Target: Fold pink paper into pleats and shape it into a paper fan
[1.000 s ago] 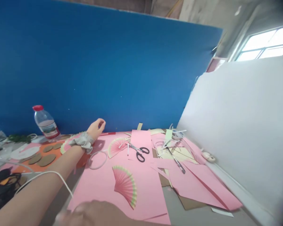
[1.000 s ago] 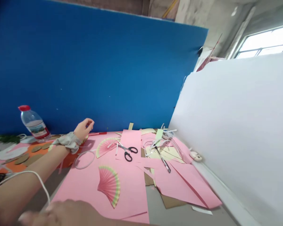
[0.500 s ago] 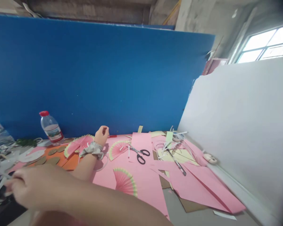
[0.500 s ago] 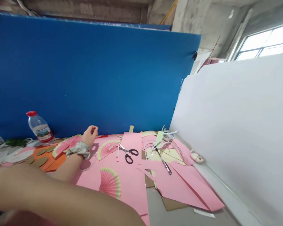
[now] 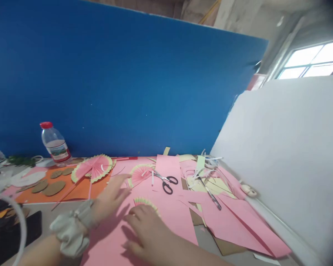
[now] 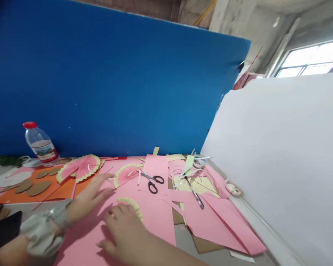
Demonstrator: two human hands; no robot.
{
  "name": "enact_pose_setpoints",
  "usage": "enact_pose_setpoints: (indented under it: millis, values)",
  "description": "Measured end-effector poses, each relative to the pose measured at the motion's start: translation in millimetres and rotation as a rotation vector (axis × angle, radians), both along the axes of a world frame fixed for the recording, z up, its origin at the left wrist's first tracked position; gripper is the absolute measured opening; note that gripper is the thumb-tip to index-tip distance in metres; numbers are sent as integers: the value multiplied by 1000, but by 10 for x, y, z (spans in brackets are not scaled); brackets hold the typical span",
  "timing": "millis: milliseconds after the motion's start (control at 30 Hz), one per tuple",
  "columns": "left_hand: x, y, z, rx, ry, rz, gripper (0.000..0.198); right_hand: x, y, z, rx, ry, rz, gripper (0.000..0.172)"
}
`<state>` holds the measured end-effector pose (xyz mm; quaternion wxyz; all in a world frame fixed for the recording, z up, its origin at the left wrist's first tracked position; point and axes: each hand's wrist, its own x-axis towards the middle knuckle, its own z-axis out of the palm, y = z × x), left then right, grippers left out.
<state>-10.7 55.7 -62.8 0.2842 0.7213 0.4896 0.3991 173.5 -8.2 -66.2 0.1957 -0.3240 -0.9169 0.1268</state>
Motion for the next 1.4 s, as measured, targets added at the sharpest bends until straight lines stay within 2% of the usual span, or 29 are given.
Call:
enact_pose_setpoints:
  millis: [33, 67, 100, 200, 333, 400, 467, 533, 600, 767, 867, 967, 1100, 1233, 1400]
  values:
    - [18, -94, -87, 11, 31, -18, 38, 122, 4, -6, -75, -10, -59, 58]
    - [34, -166, -172, 19, 86, -43, 43, 232, 4, -13, -128, -32, -67, 65]
    - [48, -217, -250, 46, 250, -62, 49, 327, 0, -22, -163, -55, -46, 66]
    - [88, -275, -419, 54, 584, -60, 56, 483, -25, -44, -192, -90, -53, 51]
    - [184, -275, -484, 134, 765, 3, 58, 482, -59, 10, -159, -110, -222, 18]
    - [241, -275, -483, 176, 792, 15, 60, 468, -35, 74, -124, -134, -267, 9]
    - [277, -273, -481, 184, 800, 6, 63, 471, 50, 136, -85, -165, -262, 15]
    - [279, -265, -485, 172, 803, 22, 65, 495, 203, 172, -43, -203, -259, 19]
    - [245, -254, -499, 156, 811, 71, 67, 537, 403, 162, -20, -227, -276, 12]
    - [102, -201, -560, 121, 843, 120, 70, 713, 787, -13, 20, -306, -350, 37]
    - [53, -154, -588, 138, 848, 166, 71, 857, 822, -88, 17, -362, -357, 44]
    - [51, -124, -581, 177, 842, 218, 71, 1005, 802, -66, 32, -404, -396, 44]
    - [64, -120, -533, 213, 820, 90, 60, 1105, 847, 48, 79, -437, -457, 33]
    - [64, -124, -510, 202, 805, 10, 58, 953, 988, 104, 145, -453, -495, 26]
    - [79, -135, -511, 256, 792, 76, 57, 503, 1243, 30, 226, -452, -326, 23]
